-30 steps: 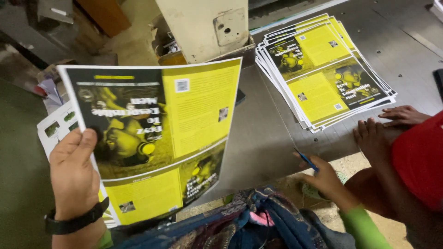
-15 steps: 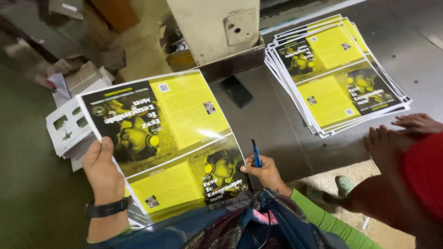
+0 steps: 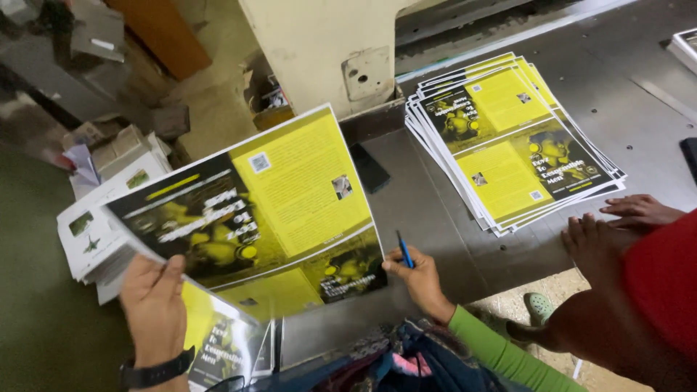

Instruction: Trimming the white margins from printed book covers using a utility knife on a metal workbench.

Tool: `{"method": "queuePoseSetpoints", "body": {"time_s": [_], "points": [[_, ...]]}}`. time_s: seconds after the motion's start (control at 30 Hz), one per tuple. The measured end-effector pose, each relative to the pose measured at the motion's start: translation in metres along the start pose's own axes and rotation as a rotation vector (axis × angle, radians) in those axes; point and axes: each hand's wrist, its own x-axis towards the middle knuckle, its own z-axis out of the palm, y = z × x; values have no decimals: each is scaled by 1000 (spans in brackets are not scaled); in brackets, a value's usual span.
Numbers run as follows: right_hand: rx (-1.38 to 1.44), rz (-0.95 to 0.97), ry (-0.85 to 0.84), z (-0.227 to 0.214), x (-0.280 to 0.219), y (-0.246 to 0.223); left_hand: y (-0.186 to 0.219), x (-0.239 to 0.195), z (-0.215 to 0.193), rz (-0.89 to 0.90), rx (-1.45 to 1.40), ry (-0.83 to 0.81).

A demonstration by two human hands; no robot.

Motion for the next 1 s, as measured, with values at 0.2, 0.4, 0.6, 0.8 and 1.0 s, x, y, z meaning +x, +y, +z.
{"method": "queuePoseSetpoints", "body": {"time_s": [0.2, 0.4, 0.6, 0.8, 1.0], "points": [[311, 179, -117, -10, 30, -4, 54, -7, 8, 523, 149, -350], [465, 493, -374, -15, 26, -49, 21, -40, 11, 391, 443, -641], [23, 341, -253, -28, 42, 45, -72, -58, -12, -14, 886, -880], [-421, 160, -206, -18, 42, 55, -153, -44, 2, -34, 1087, -1094], [-767, 79, -116, -27, 42, 45, -228, 49, 131, 220, 1153, -956]]}}
